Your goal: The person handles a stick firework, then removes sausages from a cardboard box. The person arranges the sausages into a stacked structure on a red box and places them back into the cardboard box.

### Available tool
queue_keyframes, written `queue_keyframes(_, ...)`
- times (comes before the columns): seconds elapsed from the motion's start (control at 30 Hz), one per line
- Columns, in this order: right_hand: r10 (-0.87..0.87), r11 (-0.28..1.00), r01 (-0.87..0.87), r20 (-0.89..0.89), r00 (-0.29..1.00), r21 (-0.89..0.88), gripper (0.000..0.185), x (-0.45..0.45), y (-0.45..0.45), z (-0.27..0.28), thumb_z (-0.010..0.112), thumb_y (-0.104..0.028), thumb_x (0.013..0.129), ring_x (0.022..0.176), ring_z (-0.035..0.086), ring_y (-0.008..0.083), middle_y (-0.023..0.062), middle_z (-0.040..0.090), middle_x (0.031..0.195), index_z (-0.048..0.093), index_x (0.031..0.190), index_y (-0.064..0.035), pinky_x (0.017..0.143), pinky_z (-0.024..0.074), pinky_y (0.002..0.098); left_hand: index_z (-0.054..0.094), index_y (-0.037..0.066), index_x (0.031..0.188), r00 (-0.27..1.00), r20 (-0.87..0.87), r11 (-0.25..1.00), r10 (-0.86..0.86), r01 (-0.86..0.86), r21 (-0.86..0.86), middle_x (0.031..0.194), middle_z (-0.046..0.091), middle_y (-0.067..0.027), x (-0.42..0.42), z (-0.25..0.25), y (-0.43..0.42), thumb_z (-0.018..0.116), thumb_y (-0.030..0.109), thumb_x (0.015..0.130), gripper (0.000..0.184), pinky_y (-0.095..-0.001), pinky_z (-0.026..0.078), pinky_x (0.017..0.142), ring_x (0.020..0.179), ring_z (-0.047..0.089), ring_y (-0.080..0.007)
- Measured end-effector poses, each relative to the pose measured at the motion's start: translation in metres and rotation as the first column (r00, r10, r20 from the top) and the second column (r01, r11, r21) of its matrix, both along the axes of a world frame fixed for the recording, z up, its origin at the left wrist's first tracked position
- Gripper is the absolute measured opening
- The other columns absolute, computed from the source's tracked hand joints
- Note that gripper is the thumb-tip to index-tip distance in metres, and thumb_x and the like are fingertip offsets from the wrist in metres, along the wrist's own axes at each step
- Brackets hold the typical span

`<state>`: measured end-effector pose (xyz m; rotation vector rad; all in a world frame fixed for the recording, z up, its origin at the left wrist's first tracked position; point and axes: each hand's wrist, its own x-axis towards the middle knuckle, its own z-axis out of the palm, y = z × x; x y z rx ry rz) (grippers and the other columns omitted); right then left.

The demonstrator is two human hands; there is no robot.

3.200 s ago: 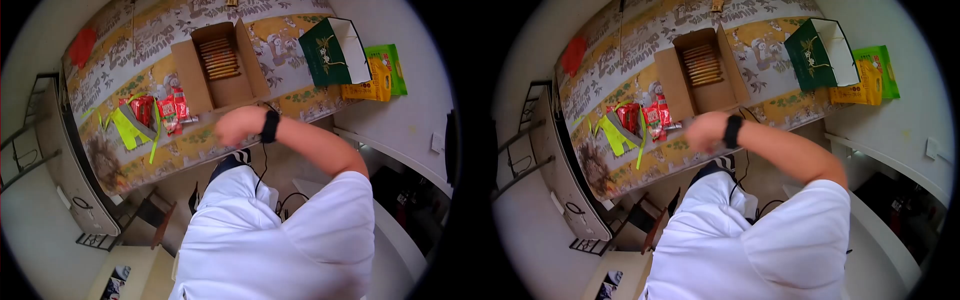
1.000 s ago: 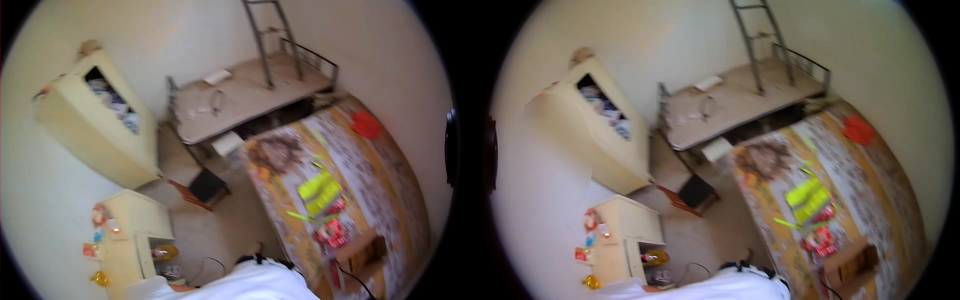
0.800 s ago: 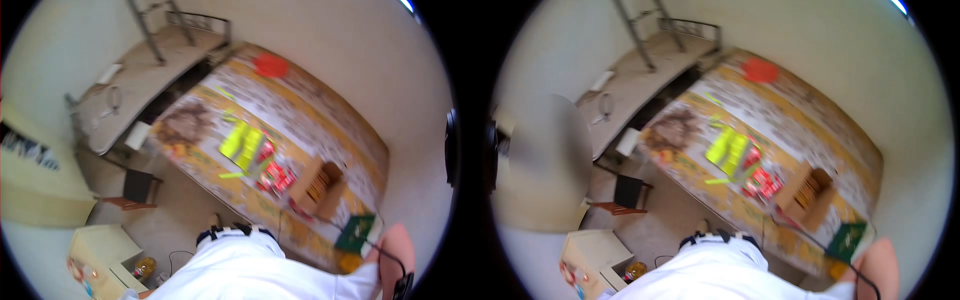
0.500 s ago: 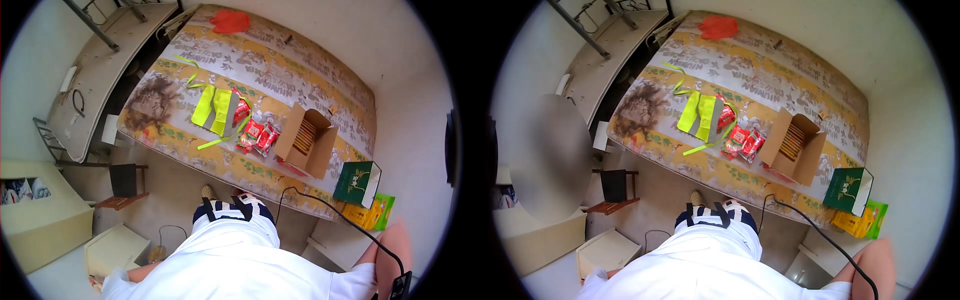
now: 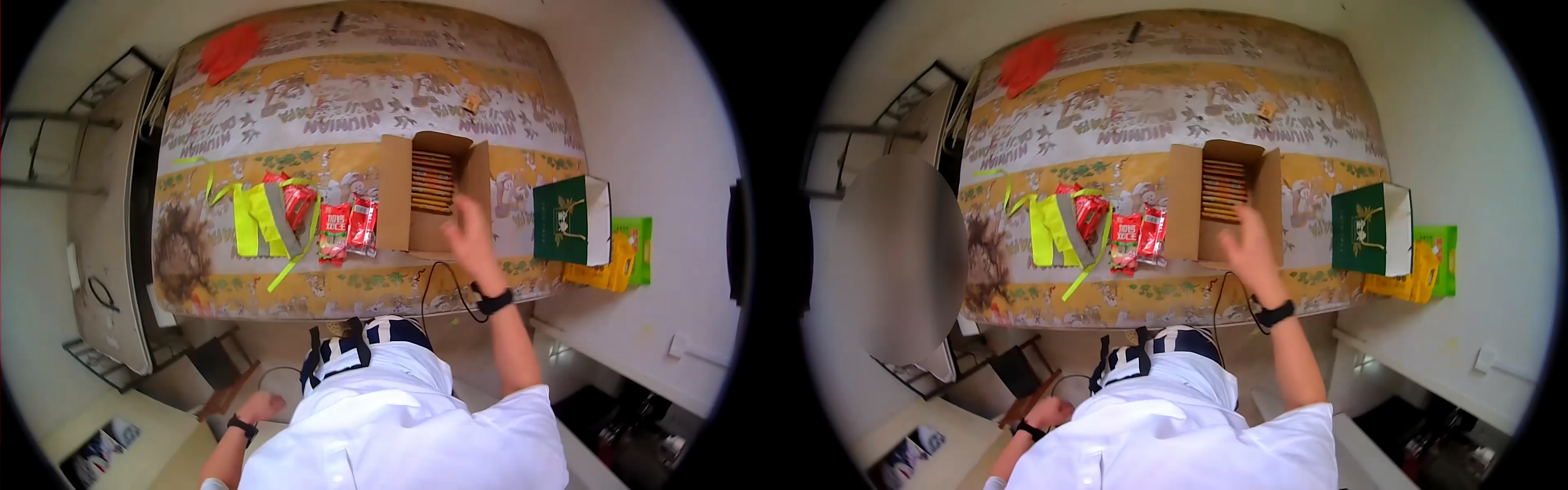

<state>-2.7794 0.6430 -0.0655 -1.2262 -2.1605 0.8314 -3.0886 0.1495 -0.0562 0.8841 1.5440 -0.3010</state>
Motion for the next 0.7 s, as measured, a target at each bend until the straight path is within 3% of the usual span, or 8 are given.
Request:
queue_keyframes(0.03, 0.124, 0.99, -0.139, 0.264, 0.957, 0.039, 0.057, 0.006, -0.012, -0.039, 0.071, -0.022, 0.085, 0.128, 0.049, 0.0397, 0.0236, 0.054, 0.135, 0.052, 0.134, 0.0008, 0.109, 0.0401, 0.0443, 0.07, 0.003, 0.107, 0.977, -0.196, 0.995, -0.086, 0.096, 0.039, 0.099, 0.072, -0.0193, -0.015, -0.02, 0.023, 0.059, 0.025, 0.092, 0.029, -0.0398, 0.052, 0.084, 0.09, 0.068, -0.0345)
queue_keyframes(0.1, 0.325, 0.93, -0.366, 0.393, 0.86, 0.033, 0.055, 0.017, -0.03, -0.09, 0.074, -0.023, 0.079, 0.123, 0.055, 0.0358, 0.0215, 0.059, 0.128, 0.058, 0.127, -0.0007, 0.104, 0.0447, 0.0439, 0.067, -0.006, 0.099, 0.94, -0.171, 0.874, 0.294, -0.193, 0.445, 0.089, 0.072, -0.0183, -0.045, -0.049, 0.08, 0.057, 0.024, 0.095, 0.032, -0.0389, 0.052, 0.075, 0.087, 0.069, -0.0317)
queue_keyframes(0.2, 0.454, 0.881, -0.234, 0.597, 0.662, -0.41, 0.038, 0.025, -0.048, -0.133, 0.071, -0.019, 0.08, 0.113, 0.061, 0.0297, 0.0162, 0.065, 0.119, 0.065, 0.114, -0.0034, 0.095, 0.0493, 0.0425, 0.067, -0.004, 0.107, 0.777, 0.065, 0.663, 0.626, -0.574, 0.48, 0.087, 0.069, -0.009, -0.069, -0.087, 0.191, 0.056, 0.026, 0.098, 0.032, -0.0322, 0.051, 0.074, 0.082, 0.065, -0.0176)
queue_keyframes(0.3, 0.309, 0.951, -0.22, 0.624, 0.718, -0.219, 0.023, 0.034, -0.053, -0.174, 0.064, -0.014, 0.081, 0.106, 0.063, 0.0264, 0.0106, 0.068, 0.108, 0.068, 0.103, -0.0054, 0.088, 0.0511, 0.0416, 0.067, -0.004, 0.112, 0.715, 0.274, 0.595, 0.643, -0.692, 0.409, 0.091, 0.068, -0.0044, -0.05, -0.125, 0.295, 0.056, 0.026, 0.099, 0.034, -0.0274, 0.05, 0.073, 0.083, 0.064, -0.0134)
queue_keyframes(0.4, 0.269, 0.961, -0.23, 0.698, 0.663, -0.152, 0.023, 0.035, -0.055, -0.19, 0.057, -0.011, 0.083, 0.106, 0.063, 0.0262, 0.0101, 0.068, 0.105, 0.068, 0.102, -0.0063, 0.086, 0.0512, 0.0407, 0.067, -0.003, 0.113, 0.944, 0.129, 0.794, 0.305, -0.326, 0.513, 0.093, 0.071, -0.0142, -0.014, -0.144, 0.37, 0.057, 0.025, 0.097, 0.033, -0.0331, 0.053, 0.078, 0.088, 0.069, -0.023)
queue_keyframes(0.43, 0.253, 0.966, -0.21, 0.694, 0.674, -0.148, 0.023, 0.032, -0.056, -0.19, 0.057, -0.011, 0.083, 0.106, 0.063, 0.0262, 0.0101, 0.068, 0.105, 0.068, 0.102, -0.0063, 0.086, 0.0512, 0.0407, 0.067, -0.002, 0.113, 0.988, 0.033, 0.789, 0.15, -0.14, 0.598, 0.095, 0.072, -0.0185, 0.004, -0.139, 0.392, 0.058, 0.023, 0.097, 0.032, -0.0356, 0.053, 0.08, 0.09, 0.07, -0.0276)
queue_keyframes(0.6, 0.083, 0.989, -0.141, 0.6, 0.796, 0.05, 0.026, -0.003, -0.094, -0.168, 0.056, -0.014, 0.084, 0.102, 0.066, 0.0256, 0.0107, 0.07, 0.102, 0.067, 0.105, -0.0053, 0.086, 0.0517, 0.0402, 0.068, -0.001, 0.109, 1.0, -0.006, 0.685, 0.027, -0.014, 0.729, 0.099, 0.07, -0.0226, 0.073, -0.148, 0.435, 0.057, 0.02, 0.095, 0.027, -0.0415, 0.053, 0.083, 0.095, 0.068, -0.0381)
queue_keyframes(0.7, 0.163, 0.985, -0.084, 0.648, 0.744, -0.151, 0.025, -0.023, -0.13, -0.164, 0.056, -0.014, 0.084, 0.105, 0.066, 0.025, 0.0117, 0.07, 0.104, 0.068, 0.104, -0.0055, 0.088, 0.0513, 0.0393, 0.068, 0.0, 0.106, 0.979, -0.045, 0.595, -0.201, 0.158, 0.788, 0.103, 0.069, -0.0209, 0.103, -0.141, 0.425, 0.058, 0.017, 0.092, 0.024, -0.0433, 0.052, 0.086, 0.102, 0.065, -0.0378)
